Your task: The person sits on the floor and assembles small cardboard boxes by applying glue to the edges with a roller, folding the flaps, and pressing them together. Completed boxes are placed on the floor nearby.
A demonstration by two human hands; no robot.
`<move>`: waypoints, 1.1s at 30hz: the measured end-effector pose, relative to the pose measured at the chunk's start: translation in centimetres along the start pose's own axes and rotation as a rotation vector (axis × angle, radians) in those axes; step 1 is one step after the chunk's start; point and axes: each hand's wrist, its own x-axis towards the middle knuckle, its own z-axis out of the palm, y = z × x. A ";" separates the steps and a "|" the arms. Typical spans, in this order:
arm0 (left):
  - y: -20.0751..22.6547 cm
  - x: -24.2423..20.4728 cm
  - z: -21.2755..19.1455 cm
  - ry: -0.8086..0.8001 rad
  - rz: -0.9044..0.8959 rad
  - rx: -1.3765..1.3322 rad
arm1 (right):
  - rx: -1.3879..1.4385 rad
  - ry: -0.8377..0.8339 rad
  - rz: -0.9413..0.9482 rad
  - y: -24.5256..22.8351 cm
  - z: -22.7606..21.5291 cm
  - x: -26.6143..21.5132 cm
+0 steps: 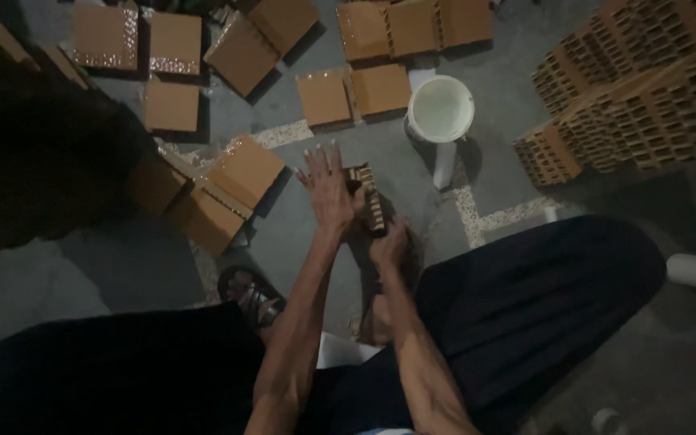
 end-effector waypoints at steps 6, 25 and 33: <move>0.1 -0.3 -0.4 0.047 0.036 -0.055 | 0.199 0.231 -0.313 -1.4 -0.7 -0.6; 2.3 -6.4 -2.9 0.023 -0.030 -0.145 | 1.062 0.091 0.380 -6.4 -0.6 0.2; 4.3 -3.8 -5.9 -0.047 -0.116 -0.682 | 0.644 0.117 0.028 -10.4 -3.7 1.3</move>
